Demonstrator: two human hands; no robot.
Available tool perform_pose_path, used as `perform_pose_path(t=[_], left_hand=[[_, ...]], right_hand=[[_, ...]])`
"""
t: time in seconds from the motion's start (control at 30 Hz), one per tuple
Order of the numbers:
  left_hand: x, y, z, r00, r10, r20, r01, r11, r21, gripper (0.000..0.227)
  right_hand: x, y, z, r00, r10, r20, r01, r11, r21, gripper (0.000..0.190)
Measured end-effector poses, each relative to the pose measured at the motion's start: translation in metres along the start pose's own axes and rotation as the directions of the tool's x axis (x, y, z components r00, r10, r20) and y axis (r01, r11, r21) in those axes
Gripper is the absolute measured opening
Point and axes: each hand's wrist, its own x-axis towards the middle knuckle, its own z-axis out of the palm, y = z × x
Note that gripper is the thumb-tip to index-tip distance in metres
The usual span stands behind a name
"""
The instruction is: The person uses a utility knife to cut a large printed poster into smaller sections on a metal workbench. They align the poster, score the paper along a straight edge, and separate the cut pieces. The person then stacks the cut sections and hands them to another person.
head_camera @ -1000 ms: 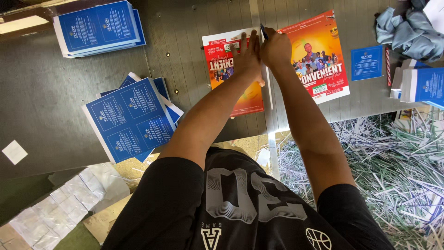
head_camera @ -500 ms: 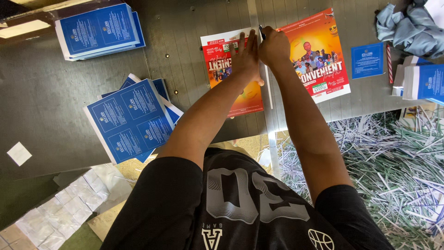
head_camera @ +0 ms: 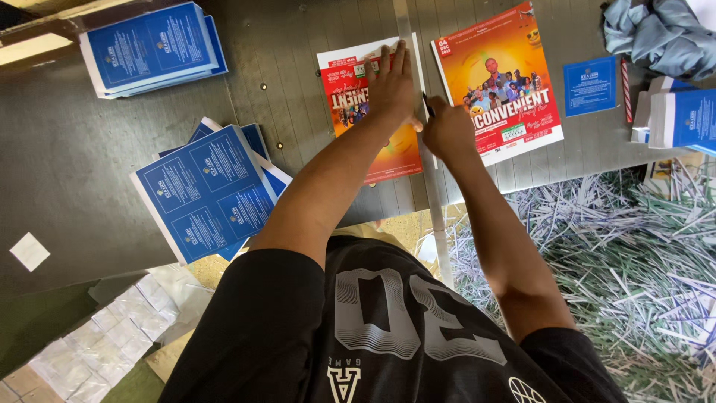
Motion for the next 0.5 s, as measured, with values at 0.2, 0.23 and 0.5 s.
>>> perform_pose_path(t=[0.2, 0.23, 0.5], left_hand=[[0.003, 0.001, 0.004, 0.998, -0.011, -0.062, 0.013, 0.999, 0.035, 0.161], [0.004, 0.002, 0.004, 0.998, -0.009, -0.057, 0.011, 0.999, 0.035, 0.161], [0.008, 0.003, 0.006, 1.0, -0.013, -0.028, 0.015, 0.999, 0.05, 0.158]], right_hand=[[-0.073, 0.014, 0.011, 1.0, 0.009, 0.015, -0.009, 1.0, 0.007, 0.042], [-0.086, 0.015, 0.012, 1.0, 0.013, 0.018, -0.013, 1.0, 0.008, 0.042], [-0.167, 0.031, 0.03, 0.995, 0.086, 0.05, -0.085, 0.996, -0.021, 0.04]])
